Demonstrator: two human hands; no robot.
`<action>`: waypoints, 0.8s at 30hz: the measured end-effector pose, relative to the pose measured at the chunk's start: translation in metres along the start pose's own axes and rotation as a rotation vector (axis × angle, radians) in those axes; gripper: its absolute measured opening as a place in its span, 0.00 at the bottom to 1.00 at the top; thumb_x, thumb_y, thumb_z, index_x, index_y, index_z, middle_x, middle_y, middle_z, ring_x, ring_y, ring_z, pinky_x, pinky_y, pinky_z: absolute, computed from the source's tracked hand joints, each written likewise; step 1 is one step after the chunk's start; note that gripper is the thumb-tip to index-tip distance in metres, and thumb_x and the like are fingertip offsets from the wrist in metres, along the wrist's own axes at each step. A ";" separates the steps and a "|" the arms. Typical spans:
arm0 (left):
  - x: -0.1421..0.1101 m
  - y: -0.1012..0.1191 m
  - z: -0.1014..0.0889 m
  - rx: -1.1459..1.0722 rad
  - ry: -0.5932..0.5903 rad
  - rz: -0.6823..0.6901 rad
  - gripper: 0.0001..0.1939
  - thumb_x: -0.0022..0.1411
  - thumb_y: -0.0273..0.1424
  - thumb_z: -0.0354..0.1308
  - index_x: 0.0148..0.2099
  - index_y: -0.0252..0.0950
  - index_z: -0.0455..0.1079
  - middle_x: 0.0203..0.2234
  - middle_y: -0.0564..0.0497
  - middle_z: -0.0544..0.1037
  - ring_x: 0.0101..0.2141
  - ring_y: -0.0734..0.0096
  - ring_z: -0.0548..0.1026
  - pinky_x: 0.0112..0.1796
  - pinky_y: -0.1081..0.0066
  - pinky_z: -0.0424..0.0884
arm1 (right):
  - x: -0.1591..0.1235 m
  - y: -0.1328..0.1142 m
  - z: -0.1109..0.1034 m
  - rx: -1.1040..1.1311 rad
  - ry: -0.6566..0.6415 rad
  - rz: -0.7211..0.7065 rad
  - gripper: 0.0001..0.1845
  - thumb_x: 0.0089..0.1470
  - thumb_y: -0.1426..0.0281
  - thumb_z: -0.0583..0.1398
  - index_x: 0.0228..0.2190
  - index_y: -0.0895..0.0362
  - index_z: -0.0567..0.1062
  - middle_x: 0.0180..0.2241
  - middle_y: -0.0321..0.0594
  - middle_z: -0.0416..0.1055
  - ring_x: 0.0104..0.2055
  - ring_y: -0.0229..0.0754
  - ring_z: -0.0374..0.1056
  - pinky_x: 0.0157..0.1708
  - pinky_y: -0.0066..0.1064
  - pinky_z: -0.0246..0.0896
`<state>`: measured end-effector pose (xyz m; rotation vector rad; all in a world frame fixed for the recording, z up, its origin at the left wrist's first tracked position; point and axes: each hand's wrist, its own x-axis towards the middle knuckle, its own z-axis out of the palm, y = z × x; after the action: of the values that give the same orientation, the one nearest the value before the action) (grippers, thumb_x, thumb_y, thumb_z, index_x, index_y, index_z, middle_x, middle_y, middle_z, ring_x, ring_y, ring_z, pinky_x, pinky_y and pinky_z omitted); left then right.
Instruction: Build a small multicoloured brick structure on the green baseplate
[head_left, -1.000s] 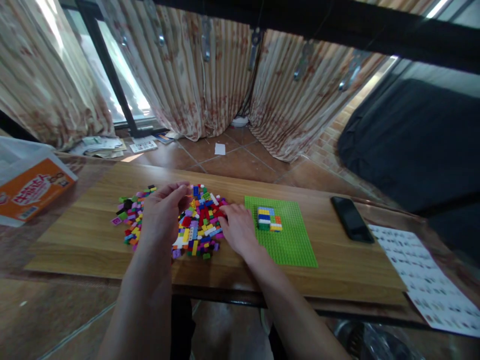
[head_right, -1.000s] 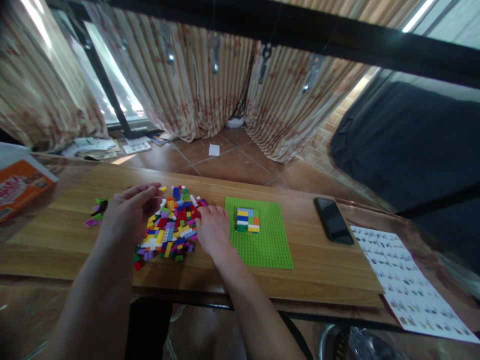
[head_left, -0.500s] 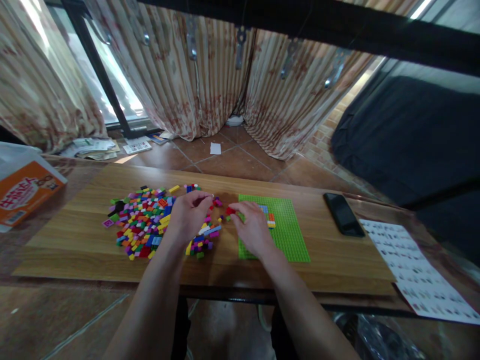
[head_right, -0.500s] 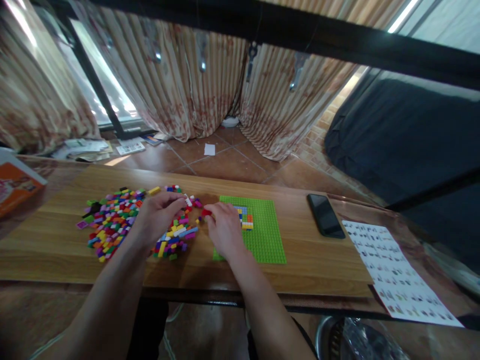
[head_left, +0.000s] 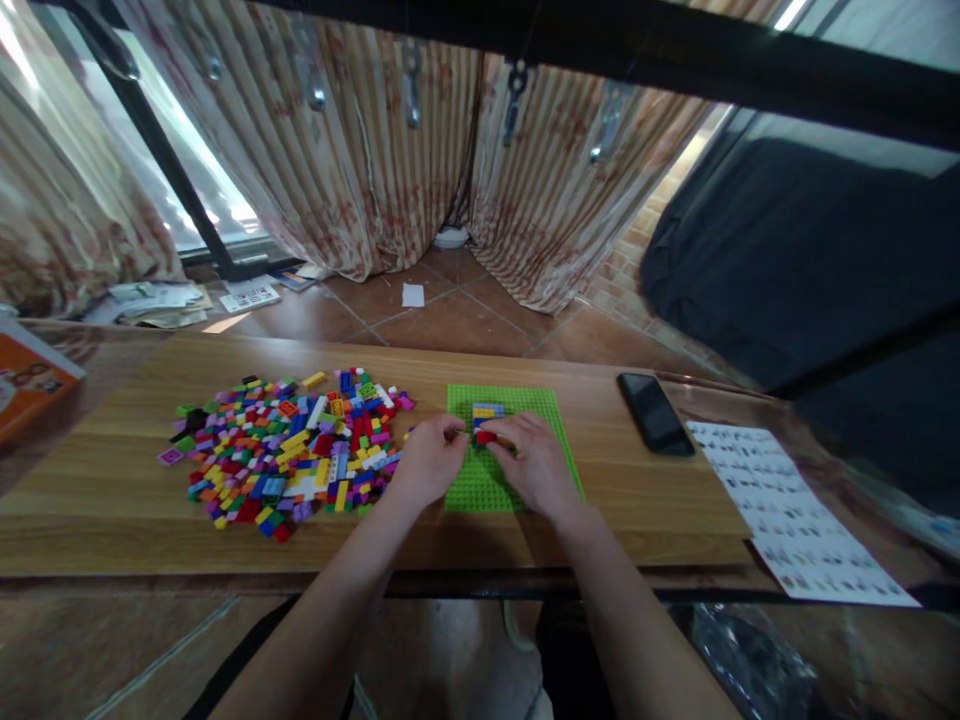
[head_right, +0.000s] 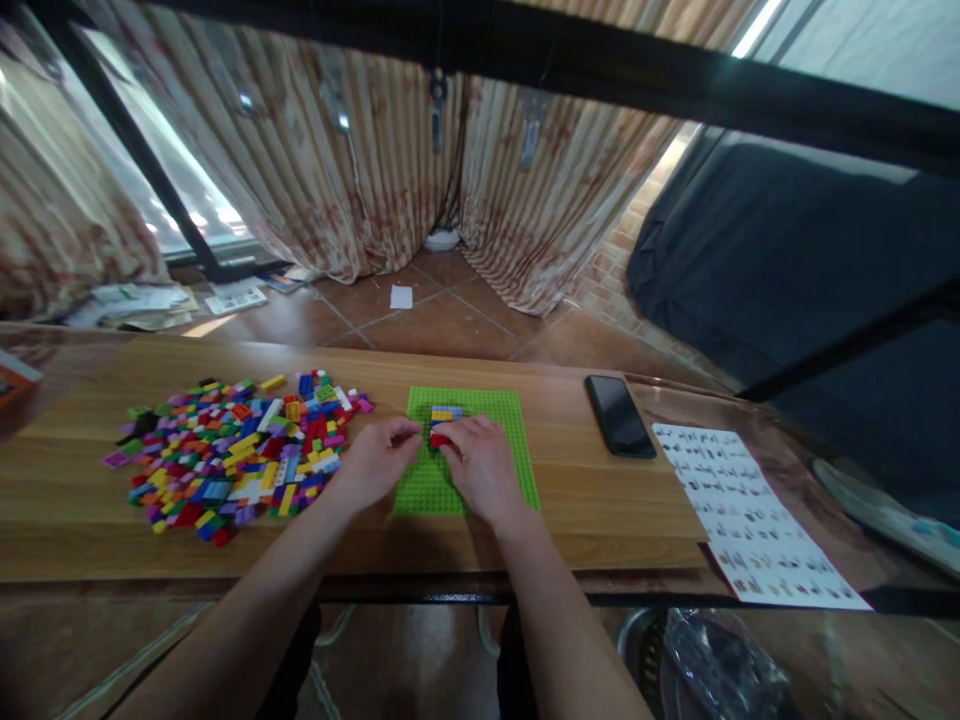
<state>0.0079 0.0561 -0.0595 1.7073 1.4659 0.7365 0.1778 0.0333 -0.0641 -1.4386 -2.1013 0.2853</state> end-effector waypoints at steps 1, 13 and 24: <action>0.001 0.000 0.000 0.003 -0.001 0.005 0.08 0.58 0.25 0.55 0.38 0.34 0.76 0.29 0.48 0.81 0.30 0.68 0.77 0.33 0.70 0.70 | 0.001 -0.001 0.000 -0.009 -0.013 -0.001 0.10 0.58 0.71 0.60 0.41 0.50 0.79 0.40 0.37 0.78 0.44 0.45 0.68 0.47 0.37 0.59; 0.005 0.002 0.007 0.028 -0.005 0.025 0.07 0.58 0.27 0.57 0.36 0.35 0.77 0.31 0.48 0.81 0.32 0.66 0.77 0.36 0.69 0.70 | -0.002 0.002 -0.003 0.016 0.062 0.110 0.12 0.56 0.71 0.60 0.42 0.52 0.78 0.41 0.40 0.78 0.45 0.47 0.69 0.48 0.40 0.61; 0.006 0.006 0.012 0.101 0.013 -0.023 0.09 0.58 0.30 0.58 0.39 0.35 0.78 0.33 0.46 0.82 0.35 0.64 0.79 0.39 0.68 0.71 | 0.002 0.019 -0.002 0.116 0.199 0.509 0.16 0.56 0.65 0.57 0.42 0.59 0.77 0.39 0.47 0.78 0.35 0.43 0.72 0.41 0.37 0.67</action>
<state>0.0221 0.0600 -0.0615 1.7606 1.5523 0.6722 0.1933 0.0421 -0.0711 -1.8314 -1.5144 0.4300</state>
